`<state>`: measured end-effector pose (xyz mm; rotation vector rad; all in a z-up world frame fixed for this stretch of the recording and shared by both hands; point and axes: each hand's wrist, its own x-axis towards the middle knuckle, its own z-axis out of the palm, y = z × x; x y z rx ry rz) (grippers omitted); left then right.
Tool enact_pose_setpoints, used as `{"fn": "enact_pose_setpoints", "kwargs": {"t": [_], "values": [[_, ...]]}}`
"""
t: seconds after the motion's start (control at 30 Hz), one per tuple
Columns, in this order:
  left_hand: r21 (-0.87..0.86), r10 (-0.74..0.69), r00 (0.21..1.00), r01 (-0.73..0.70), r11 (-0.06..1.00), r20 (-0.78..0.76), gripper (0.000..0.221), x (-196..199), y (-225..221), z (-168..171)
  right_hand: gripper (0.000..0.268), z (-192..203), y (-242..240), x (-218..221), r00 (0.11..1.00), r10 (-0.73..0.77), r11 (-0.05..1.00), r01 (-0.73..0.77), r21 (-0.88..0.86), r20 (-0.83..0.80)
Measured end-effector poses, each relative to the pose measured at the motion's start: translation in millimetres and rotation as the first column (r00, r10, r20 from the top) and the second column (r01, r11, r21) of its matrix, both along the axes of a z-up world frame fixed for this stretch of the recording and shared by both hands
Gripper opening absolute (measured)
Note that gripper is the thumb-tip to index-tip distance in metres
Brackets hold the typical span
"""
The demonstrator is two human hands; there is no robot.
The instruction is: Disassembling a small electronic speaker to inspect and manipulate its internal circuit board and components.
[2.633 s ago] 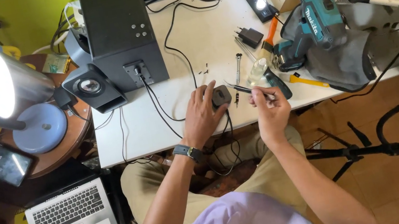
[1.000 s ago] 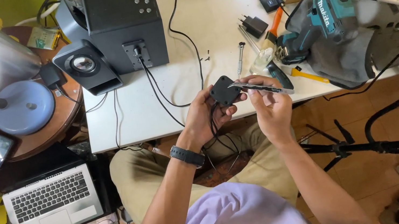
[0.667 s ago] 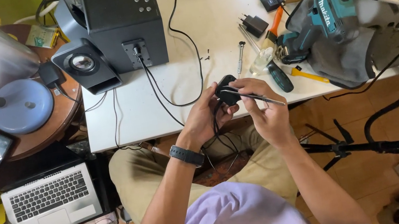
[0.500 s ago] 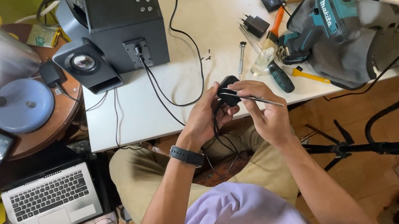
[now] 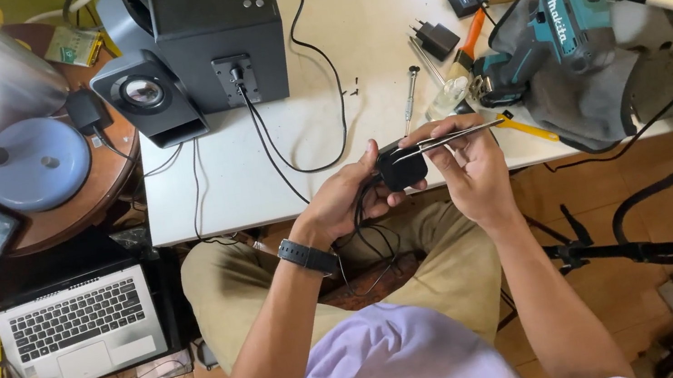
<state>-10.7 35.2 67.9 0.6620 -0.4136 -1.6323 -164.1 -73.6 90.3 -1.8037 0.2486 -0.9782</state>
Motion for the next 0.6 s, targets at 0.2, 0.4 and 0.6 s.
{"fn": "enact_pose_setpoints", "kwargs": {"t": [0.2, 0.4, 0.6], "values": [[0.001, 0.004, 1.0, -0.004, 1.0, 0.005, 0.057, 0.3, 0.2, -2.2, 0.018, -4.2, -3.3, -2.6, 1.0, 0.006, 0.999, -0.005, 0.038, -0.026], [-0.019, -0.014, 1.0, 0.014, 1.0, 0.012, 0.062, 1.9, -3.9, -26.4, 0.018, 1.8, 0.1, -1.5, 0.998, 0.029, 0.999, -0.026, 0.047, -0.054], [-0.005, -0.009, 0.999, 0.009, 1.0, 0.053, 0.06, 2.9, -2.9, -29.3, 0.014, 9.1, -1.4, -2.5, 0.99, 0.053, 0.999, -0.051, 0.017, -0.13]]}}
